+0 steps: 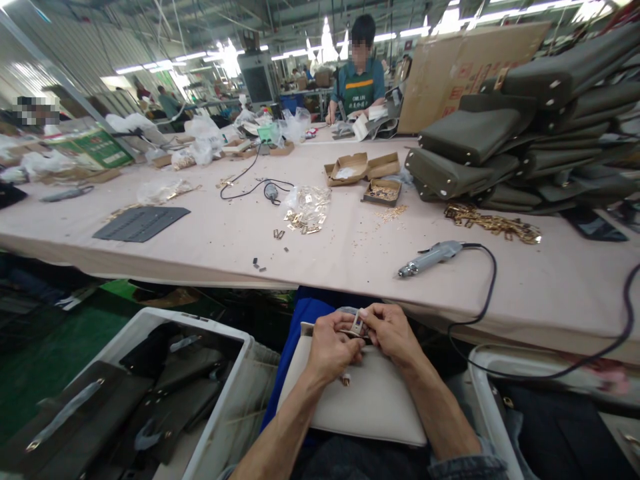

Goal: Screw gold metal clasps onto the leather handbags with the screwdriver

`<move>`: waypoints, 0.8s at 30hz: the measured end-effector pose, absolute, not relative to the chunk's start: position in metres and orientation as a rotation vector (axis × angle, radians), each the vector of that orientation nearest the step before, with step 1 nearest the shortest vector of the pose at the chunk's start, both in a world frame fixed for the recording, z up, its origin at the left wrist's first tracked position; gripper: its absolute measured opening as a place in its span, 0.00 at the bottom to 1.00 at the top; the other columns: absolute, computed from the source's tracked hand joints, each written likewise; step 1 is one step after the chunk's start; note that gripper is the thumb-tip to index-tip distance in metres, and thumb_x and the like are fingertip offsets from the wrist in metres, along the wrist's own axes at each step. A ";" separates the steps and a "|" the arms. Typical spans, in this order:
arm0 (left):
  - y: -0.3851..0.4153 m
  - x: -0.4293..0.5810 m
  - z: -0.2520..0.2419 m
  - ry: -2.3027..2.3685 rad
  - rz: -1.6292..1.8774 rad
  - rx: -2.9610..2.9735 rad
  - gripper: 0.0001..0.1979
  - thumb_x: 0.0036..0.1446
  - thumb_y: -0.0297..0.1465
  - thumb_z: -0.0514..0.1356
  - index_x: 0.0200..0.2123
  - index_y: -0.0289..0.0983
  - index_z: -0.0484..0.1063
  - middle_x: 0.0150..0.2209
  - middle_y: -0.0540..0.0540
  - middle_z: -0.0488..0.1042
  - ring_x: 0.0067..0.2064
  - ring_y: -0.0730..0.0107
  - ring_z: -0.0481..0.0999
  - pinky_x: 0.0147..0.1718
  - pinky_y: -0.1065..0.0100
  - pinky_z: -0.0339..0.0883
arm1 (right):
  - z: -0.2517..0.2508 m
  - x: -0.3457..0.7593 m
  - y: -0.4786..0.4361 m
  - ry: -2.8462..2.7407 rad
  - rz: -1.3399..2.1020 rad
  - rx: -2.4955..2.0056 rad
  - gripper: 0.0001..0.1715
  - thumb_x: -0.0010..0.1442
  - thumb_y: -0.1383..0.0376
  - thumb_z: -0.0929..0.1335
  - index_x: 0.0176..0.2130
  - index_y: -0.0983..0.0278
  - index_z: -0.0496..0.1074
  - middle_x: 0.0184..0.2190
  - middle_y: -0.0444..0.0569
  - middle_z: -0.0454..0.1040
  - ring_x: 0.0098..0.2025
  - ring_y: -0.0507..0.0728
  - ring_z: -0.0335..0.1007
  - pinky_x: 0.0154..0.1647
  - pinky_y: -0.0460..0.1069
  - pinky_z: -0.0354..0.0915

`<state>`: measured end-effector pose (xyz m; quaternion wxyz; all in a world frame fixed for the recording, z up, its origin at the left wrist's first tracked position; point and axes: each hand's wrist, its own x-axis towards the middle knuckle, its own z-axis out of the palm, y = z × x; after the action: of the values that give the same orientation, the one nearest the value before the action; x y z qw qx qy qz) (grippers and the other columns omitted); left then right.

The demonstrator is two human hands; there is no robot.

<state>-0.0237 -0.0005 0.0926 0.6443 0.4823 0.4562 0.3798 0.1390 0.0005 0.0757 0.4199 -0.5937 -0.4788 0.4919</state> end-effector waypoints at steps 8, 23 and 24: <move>-0.001 -0.023 0.091 1.044 0.912 1.077 0.19 0.55 0.39 0.69 0.39 0.27 0.79 0.25 0.40 0.80 0.21 0.65 0.79 0.21 0.73 0.74 | 0.094 0.134 -0.004 -1.409 1.095 -1.501 0.24 0.66 0.49 0.67 0.29 0.64 0.74 0.20 0.45 0.72 0.21 0.53 0.63 0.24 0.47 0.56; 0.009 -0.022 0.089 1.121 0.986 0.900 0.21 0.50 0.44 0.72 0.32 0.30 0.76 0.18 0.41 0.77 0.15 0.68 0.74 0.15 0.74 0.69 | 0.086 0.123 0.014 -1.416 1.118 -1.406 0.31 0.69 0.45 0.67 0.24 0.63 0.70 0.19 0.44 0.69 0.21 0.52 0.61 0.23 0.46 0.55; 0.009 -0.023 0.088 1.121 0.986 0.893 0.21 0.50 0.44 0.72 0.32 0.30 0.76 0.18 0.40 0.77 0.15 0.67 0.74 0.15 0.74 0.69 | 0.086 0.122 0.015 -1.421 1.087 -1.412 0.30 0.69 0.46 0.67 0.24 0.63 0.70 0.19 0.44 0.69 0.21 0.52 0.62 0.23 0.46 0.56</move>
<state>-0.0225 0.0093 0.0880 0.6449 0.3923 0.4923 0.4333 0.1221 0.0154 0.0856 0.4178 -0.5629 -0.5665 0.4331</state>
